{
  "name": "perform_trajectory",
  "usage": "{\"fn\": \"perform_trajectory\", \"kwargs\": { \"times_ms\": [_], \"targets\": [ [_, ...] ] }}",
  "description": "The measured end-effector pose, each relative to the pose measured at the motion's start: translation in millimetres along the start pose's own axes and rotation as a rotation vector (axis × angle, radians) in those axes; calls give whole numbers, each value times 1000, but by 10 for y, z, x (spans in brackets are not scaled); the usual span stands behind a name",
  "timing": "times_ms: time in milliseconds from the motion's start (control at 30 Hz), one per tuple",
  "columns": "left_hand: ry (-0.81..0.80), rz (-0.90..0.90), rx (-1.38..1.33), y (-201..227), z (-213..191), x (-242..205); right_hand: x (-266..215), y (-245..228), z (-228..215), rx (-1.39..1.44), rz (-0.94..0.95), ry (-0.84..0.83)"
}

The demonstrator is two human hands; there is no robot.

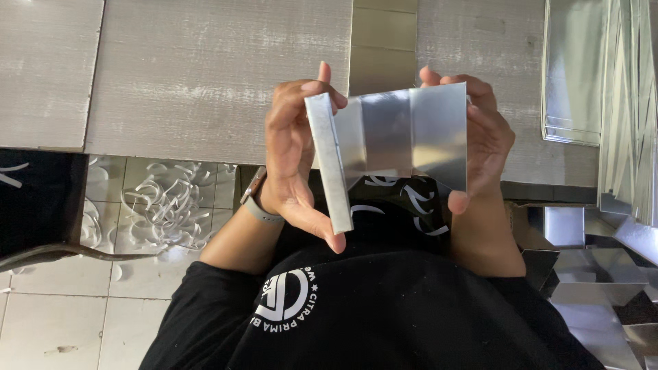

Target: The person folds a long, flat metallic sheet into a rectangular box shape by hand. They repeatedly fold the sides up, crease the edges, and interlock the tabs to form a hollow container, repeating the process for multiple sheets.

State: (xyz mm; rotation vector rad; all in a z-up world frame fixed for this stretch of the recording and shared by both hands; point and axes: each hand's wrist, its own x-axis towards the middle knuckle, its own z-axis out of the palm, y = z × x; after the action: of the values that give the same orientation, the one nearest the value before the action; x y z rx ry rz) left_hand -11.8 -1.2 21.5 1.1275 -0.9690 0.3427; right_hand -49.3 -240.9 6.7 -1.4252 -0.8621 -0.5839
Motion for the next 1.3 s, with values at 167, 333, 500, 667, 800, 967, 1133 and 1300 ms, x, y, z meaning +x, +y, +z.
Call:
{"fn": "perform_trajectory", "kwargs": {
  "times_ms": [167,333,500,667,800,967,1133,1300],
  "targets": [
    [-171,-59,181,109,-89,15,121,-183,102,-254,-157,14],
    [-326,-51,345,171,-120,23,148,-464,91,-621,-219,-166],
    [-383,-4,426,193,-91,55,199,-635,267,-862,-76,-213],
    [-395,-12,470,218,-85,58,210,-655,291,-871,-56,-219],
    [-399,-10,484,209,-80,62,210,-649,291,-871,-56,-223],
    [-407,-14,493,220,-76,68,237,-651,296,-889,-69,-237],
    [-434,-42,497,232,-88,81,269,-713,310,-888,-17,-257],
    [-441,-35,516,231,-85,96,268,-703,269,-900,-10,-284]
  ]
}}
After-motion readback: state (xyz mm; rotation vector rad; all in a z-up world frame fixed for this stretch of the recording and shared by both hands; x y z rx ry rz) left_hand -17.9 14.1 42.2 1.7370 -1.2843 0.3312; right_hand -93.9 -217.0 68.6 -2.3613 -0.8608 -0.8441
